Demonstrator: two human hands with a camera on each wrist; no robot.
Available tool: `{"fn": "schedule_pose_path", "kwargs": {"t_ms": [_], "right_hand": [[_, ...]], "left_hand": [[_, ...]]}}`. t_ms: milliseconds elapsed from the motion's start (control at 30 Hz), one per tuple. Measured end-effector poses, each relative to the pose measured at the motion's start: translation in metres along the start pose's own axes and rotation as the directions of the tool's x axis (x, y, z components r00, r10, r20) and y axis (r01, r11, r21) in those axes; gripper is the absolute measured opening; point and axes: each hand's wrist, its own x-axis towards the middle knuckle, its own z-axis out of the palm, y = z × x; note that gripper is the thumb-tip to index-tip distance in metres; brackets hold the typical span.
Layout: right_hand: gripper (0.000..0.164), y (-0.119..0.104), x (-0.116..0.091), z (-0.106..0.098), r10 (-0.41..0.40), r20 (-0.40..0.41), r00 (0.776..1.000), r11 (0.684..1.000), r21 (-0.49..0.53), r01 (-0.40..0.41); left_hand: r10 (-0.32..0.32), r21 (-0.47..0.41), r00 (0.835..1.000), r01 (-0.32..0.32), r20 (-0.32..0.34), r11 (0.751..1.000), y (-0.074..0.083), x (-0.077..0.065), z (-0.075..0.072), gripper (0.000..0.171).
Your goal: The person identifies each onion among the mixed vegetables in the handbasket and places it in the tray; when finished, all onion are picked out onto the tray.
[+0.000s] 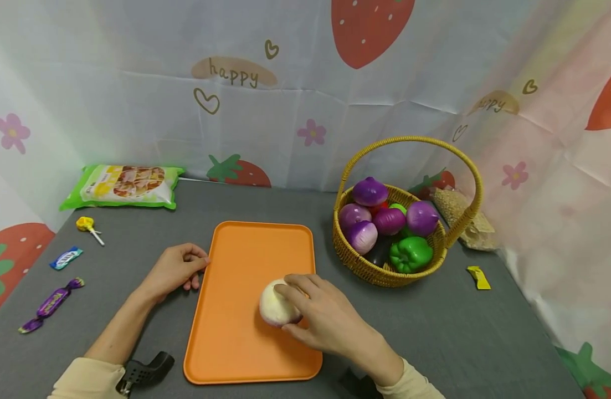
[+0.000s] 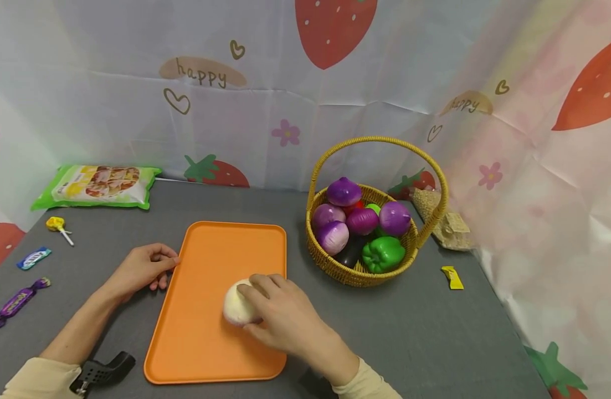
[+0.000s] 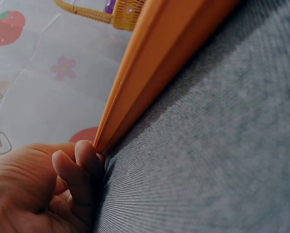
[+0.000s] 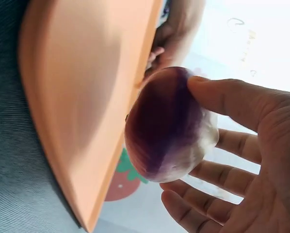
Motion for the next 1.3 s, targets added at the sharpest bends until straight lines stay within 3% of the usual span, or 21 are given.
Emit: {"fn": "schedule_pose_path", "kwargs": {"t_ms": [400,533,633,867,1300], "right_hand": [[0.056,0.0044,-0.0004,0.0104,0.018,0.073,0.997,1.000,0.000,-0.018],[0.063,0.0050,-0.0017,0.0109,0.048,0.107,0.993,0.999,0.012,-0.049],[0.064,0.0060,-0.0020,0.0090,0.066,0.094,0.993,0.998,0.007,-0.067],[0.048,0.0079,-0.0007,0.0080,0.033,0.044,0.998,0.999,0.022,-0.034],[0.052,0.0070,-0.0013,0.0104,0.025,0.066,0.997,0.999,0.022,-0.027]], "left_hand": [[-0.004,-0.007,1.000,0.004,0.000,1.000,-0.0001,-0.0001,0.0005,0.031],[0.001,-0.004,1.000,-0.001,-0.001,1.000,-0.0007,0.0000,0.0007,0.031],[0.005,-0.009,1.000,-0.005,0.001,1.000,-0.0010,0.0000,0.0008,0.031],[0.005,-0.012,1.000,-0.005,0.001,1.000,-0.0002,-0.0006,0.0006,0.031],[0.004,-0.010,1.000,-0.004,0.000,1.000,-0.0007,0.0002,0.0012,0.031]]}}
